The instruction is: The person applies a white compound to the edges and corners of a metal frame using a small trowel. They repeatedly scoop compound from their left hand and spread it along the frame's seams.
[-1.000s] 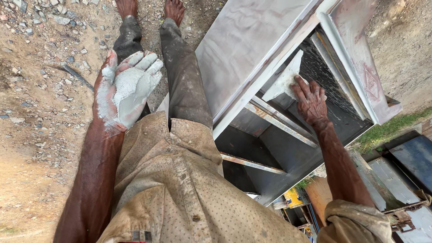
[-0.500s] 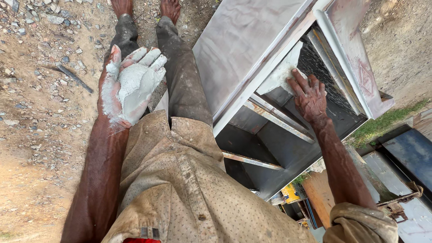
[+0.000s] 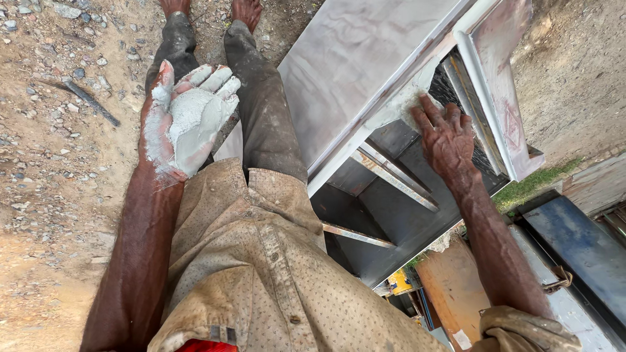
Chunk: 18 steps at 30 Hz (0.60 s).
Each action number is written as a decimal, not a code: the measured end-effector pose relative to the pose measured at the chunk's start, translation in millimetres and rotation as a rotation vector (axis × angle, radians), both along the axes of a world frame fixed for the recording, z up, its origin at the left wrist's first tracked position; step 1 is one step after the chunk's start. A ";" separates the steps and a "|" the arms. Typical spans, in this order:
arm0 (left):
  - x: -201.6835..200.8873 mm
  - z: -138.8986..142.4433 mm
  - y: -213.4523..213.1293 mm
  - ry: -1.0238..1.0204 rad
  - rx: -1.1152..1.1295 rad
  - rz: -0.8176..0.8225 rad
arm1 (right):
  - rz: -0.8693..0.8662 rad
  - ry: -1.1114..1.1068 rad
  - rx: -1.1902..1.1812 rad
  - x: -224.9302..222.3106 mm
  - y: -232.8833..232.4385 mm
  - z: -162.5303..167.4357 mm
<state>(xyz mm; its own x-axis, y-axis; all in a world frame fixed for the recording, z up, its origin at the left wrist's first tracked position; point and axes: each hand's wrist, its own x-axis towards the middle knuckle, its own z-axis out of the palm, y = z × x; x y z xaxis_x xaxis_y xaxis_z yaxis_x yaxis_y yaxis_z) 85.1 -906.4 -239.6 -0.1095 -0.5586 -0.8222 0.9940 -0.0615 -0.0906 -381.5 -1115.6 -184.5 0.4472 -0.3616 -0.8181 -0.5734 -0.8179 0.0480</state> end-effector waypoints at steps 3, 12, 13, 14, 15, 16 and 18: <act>3.9 -0.4 4.3 -0.021 0.023 -0.008 | 0.035 -0.016 -0.016 -3.1 2.7 -4.4; 6.5 1.3 0.1 -0.076 0.028 -0.038 | 0.023 -0.016 -0.003 -17.9 4.2 -17.3; 5.1 1.5 -0.8 -0.075 0.021 -0.042 | 0.013 -0.014 -0.002 -19.4 5.4 -18.5; 3.6 1.8 -1.8 -0.076 0.025 -0.046 | 0.022 -0.003 0.000 -21.3 6.5 -18.1; 1.3 2.2 -2.6 -0.077 0.029 -0.049 | 0.032 0.010 0.001 -24.0 6.7 -16.1; -0.5 2.7 -3.6 -0.076 0.032 -0.053 | 0.040 0.024 0.002 -26.2 7.5 -13.3; -3.8 4.9 -4.5 0.006 -0.006 -0.019 | 0.060 0.124 0.073 -33.0 4.8 -0.1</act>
